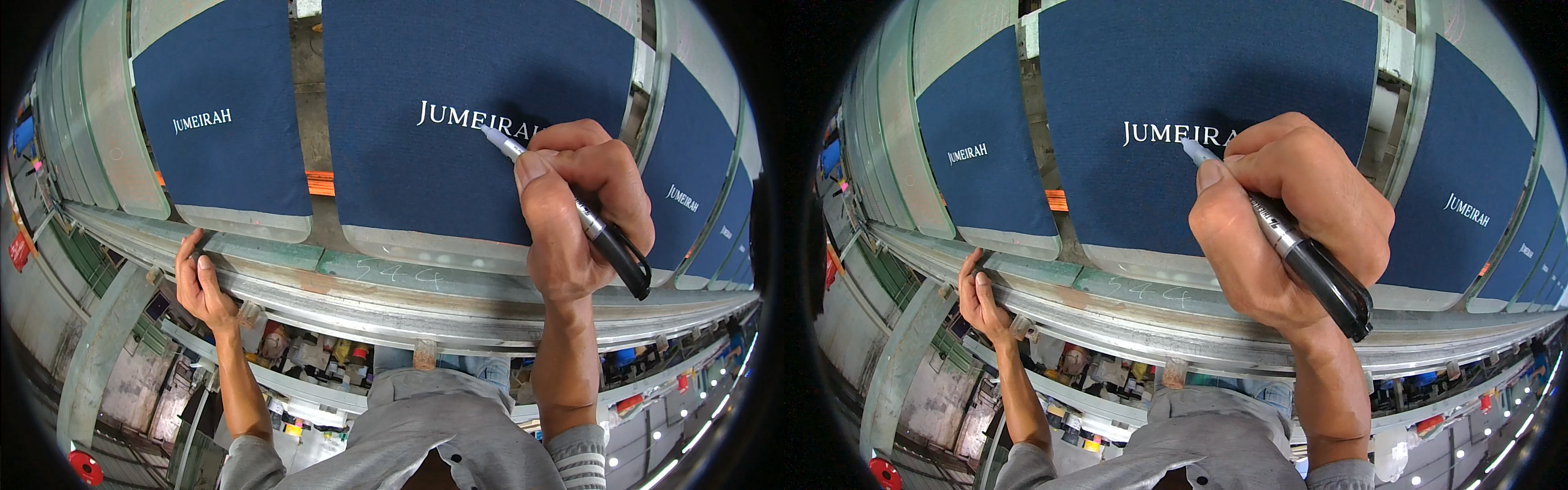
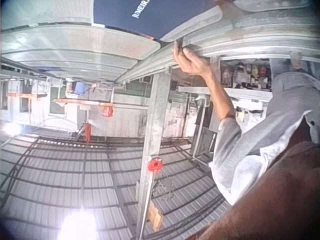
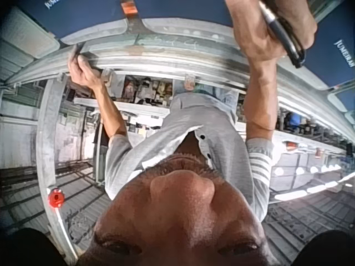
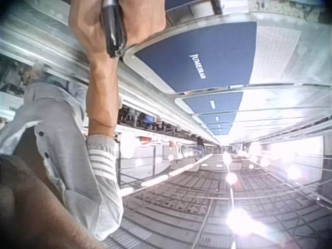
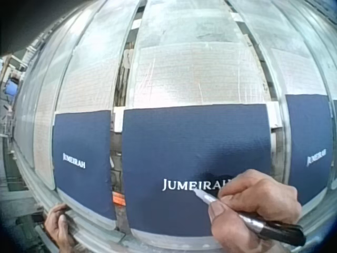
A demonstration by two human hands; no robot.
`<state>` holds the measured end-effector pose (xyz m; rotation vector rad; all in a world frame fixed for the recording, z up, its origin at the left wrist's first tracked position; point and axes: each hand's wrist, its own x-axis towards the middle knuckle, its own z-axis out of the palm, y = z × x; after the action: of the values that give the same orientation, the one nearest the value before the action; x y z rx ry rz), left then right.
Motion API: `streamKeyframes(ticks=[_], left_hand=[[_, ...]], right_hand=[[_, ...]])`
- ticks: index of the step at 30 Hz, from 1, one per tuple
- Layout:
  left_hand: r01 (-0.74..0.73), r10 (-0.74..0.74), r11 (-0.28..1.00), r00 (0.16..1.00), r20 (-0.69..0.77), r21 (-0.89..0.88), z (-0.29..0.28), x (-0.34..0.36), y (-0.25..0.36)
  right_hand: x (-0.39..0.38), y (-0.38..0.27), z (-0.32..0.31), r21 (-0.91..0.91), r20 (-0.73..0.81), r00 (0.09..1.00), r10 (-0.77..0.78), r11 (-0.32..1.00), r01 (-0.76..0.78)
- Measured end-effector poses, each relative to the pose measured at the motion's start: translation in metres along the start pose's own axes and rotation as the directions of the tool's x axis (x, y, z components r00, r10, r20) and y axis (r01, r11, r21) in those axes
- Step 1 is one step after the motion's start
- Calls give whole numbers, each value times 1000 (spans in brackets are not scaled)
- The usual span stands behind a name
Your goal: The person uses a white marker to hand-letter the word 'JUMEIRAH' on several dark blue rectangular panels arranged on a workbench. The person writes each letter carefully, moving from one panel to the next in sequence.
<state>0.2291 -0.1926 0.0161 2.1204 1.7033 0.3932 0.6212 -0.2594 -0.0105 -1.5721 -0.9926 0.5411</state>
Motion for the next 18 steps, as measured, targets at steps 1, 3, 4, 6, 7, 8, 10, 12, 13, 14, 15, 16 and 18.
streamKeyframes(ticks=[1, 3, 4, 6, 7, 8, 10, 12, 13, 14, 15, 16, 18], left_hand=[[-4, 4, 1000, 1000, 0, 0, 0, 0, 0], [-9, 9, 1000, 1000, 3, 1, 0, 1, -1], [-12, 12, 1000, 1000, 6, 2, 0, 1, -1], [-19, 19, 1000, 1000, 5, 2, 0, 1, -1], [-24, 24, 1000, 1000, 2, 3, 1, 1, -1], [-29, 29, 1000, 1000, -1, 3, 1, 1, 0], [-16, 16, 1000, 1000, -2, 8, 1, 1, 1], [-4, 4, 1000, 1000, -3, 7, 1, 1, 2], [3, -3, 1000, 1000, -2, 4, 1, 1, 2], [9, -9, 1000, 1000, -2, 0, 1, 1, 3], [1, -1, 1000, 1000, -4, -1, 1, 1, 2], [-8, 8, 1000, 1000, -7, -3, 0, 1, 1], [-14, 14, 1000, 1000, -8, -7, 0, 1, 0]], right_hand=[[0, -1, 0, -3, -2, 1000, 10, 1000, -10], [0, -1, 0, -7, -4, 1000, 12, 1000, -12], [0, 0, 0, -7, -3, 1000, 4, 1000, -4], [0, 1, 0, -4, -2, 1000, -11, 1000, 11], [0, 2, 0, -1, 0, 1000, -17, 1000, 17], [0, 1, 0, 4, -2, 1000, -2, 1000, 2], [0, -3, -1, 15, -6, 999, 49, 999, -49], [-2, -8, -3, 55, -43, 990, 131, 990, -129], [-3, -10, -3, 90, -74, 981, 177, 981, -171], [-3, -12, -3, 126, -104, 969, 224, 969, -211], [-3, -12, -1, 139, -114, 965, 234, 966, -218], [-4, -12, 0, 121, -119, 965, 235, 968, -221], [-4, -12, 1, 85, -127, 963, 237, 970, -227]])
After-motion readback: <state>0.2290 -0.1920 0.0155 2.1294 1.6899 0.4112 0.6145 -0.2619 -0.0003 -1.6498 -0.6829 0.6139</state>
